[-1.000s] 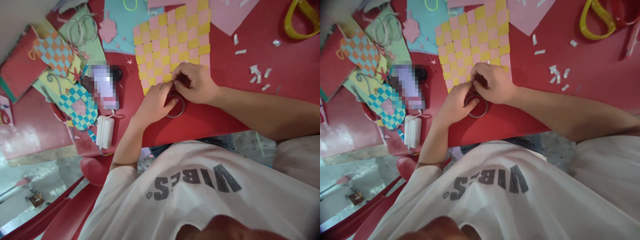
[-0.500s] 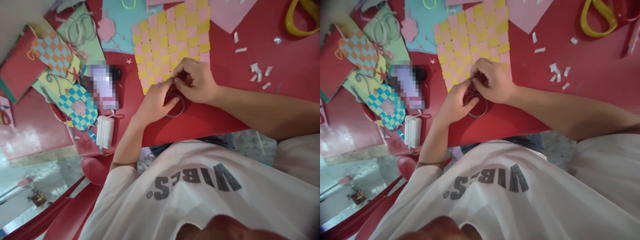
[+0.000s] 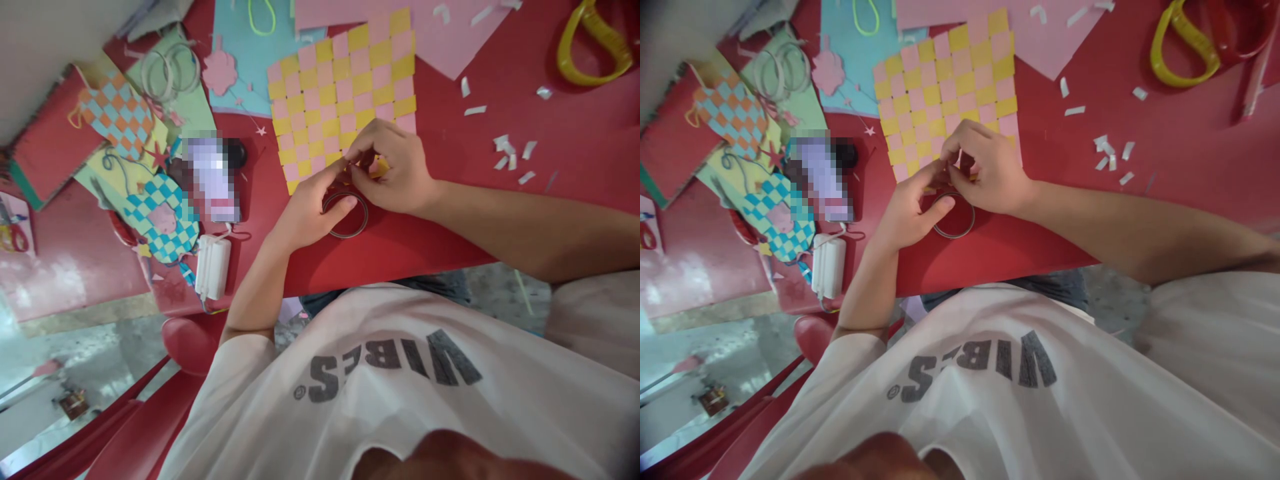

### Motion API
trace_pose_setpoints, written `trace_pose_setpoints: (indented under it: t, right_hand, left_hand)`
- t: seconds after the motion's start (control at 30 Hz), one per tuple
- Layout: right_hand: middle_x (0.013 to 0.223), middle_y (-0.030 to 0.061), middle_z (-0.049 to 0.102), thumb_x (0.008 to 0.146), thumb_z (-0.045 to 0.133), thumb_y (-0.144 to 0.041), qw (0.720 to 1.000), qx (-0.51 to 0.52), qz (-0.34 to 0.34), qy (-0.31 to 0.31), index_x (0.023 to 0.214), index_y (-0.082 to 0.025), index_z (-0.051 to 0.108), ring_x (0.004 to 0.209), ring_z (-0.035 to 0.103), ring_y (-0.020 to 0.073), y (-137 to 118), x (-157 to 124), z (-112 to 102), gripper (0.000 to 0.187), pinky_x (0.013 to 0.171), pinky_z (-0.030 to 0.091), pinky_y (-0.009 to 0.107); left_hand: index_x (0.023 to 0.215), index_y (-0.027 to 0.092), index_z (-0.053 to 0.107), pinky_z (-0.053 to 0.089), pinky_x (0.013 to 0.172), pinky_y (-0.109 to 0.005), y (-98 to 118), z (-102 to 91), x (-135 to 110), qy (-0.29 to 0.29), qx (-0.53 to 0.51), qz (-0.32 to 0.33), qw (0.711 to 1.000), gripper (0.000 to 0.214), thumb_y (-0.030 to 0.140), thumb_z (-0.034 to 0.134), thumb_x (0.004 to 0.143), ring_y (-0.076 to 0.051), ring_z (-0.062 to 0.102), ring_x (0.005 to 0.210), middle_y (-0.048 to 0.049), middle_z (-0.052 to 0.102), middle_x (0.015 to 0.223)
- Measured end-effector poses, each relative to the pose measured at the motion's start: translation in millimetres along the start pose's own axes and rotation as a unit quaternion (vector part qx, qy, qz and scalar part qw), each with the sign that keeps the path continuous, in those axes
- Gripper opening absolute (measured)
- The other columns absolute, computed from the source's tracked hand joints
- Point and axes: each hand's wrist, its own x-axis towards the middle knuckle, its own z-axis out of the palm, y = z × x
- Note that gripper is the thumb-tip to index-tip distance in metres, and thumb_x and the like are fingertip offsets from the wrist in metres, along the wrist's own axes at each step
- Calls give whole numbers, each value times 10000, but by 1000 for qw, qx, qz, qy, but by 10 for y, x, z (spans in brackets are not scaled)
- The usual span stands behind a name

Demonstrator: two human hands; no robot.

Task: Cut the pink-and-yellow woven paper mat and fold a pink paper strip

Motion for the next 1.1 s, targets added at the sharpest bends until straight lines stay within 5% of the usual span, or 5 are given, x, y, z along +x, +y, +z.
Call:
trace_pose_setpoints:
  t: [0.23, 0.7, 1.1]
  right_hand:
    - [1115, 8, 782, 863, 783, -647, 1000, -3, 23, -12, 1074, -470, 694, 1133, 666, 318, -31, -13, -11, 289, 943, 620, 586]
    - [1135, 11, 783, 935, 772, -571, 999, -2, -39, 14, 1071, -421, 721, 1079, 734, 292, 35, -23, 2, 209, 879, 669, 511]
    - [1031, 12, 797, 992, 715, -537, 995, -35, -81, 45, 1030, -365, 704, 906, 740, 250, 51, 10, 32, 176, 792, 658, 473]
  left_hand:
    - [1637, 347, 475, 614, 1159, -582, 22, -20, -6, 7, -27, -6, 1000, 722, 775, 470, 1056, -336, 707, 1409, -112, 712, 1509]
    - [1631, 358, 481, 593, 1197, -614, -160, 42, 19, 21, -83, 48, 995, 698, 745, 534, 1053, -365, 686, 1449, -93, 706, 1530]
    - [1576, 287, 531, 622, 1152, -539, -103, 48, 19, 14, -73, 36, 997, 645, 663, 595, 1056, -321, 734, 1356, -115, 727, 1494]
